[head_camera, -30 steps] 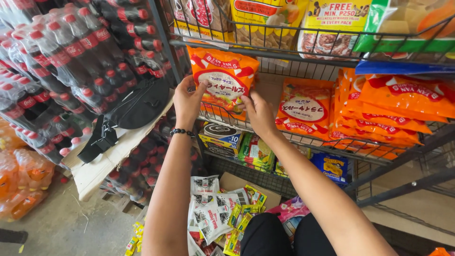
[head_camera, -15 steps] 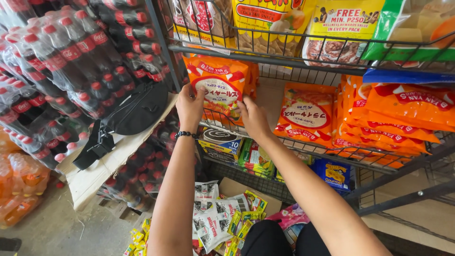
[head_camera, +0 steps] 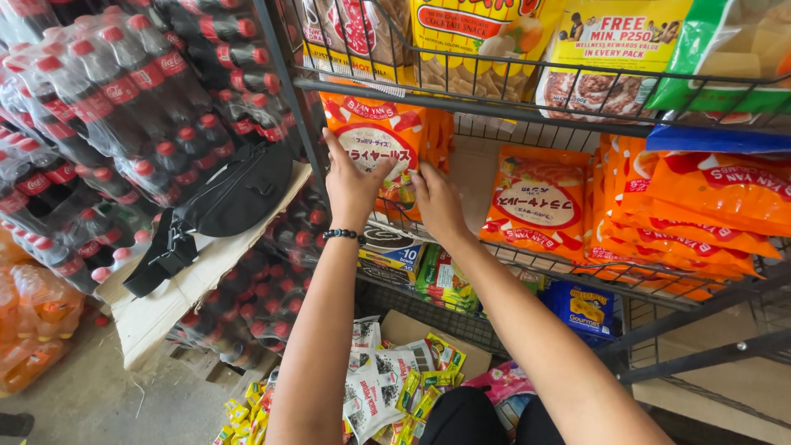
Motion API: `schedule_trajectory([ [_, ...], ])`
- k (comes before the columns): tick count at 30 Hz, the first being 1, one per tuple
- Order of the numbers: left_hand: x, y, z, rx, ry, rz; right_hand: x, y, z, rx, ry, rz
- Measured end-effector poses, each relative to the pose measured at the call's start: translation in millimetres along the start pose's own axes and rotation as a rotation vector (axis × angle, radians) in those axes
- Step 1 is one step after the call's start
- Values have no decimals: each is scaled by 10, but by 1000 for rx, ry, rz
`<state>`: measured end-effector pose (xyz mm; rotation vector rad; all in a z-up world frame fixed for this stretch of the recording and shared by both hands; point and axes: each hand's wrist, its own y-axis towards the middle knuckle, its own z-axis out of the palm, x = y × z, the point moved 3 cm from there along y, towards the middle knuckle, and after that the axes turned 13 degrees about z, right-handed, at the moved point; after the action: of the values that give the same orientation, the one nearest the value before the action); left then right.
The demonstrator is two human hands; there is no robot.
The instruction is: Organizing and stocking bags of snacks on retail shelving units.
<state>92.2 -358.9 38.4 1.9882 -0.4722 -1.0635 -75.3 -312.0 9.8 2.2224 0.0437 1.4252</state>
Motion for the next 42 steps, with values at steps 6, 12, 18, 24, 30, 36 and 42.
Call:
schedule_trajectory([
  [6,-73,0,40,269,159,-117,264,-114,-108,-204,2,-235],
  [12,-3,5,61,307,213,-144,101,-58,148,235,-196,-31],
  [18,-27,59,78,369,243,-221,-626,436,722,690,112,306],
  [24,1,19,195,396,257,-247,-694,353,799,676,333,306],
  [30,-15,7,140,339,239,-349,-393,225,748,631,467,386],
  [36,-28,10,162,333,210,-345,-1002,468,820,691,215,324],
  [42,-134,-28,179,386,299,-350,-58,-67,-146,338,-289,15],
])
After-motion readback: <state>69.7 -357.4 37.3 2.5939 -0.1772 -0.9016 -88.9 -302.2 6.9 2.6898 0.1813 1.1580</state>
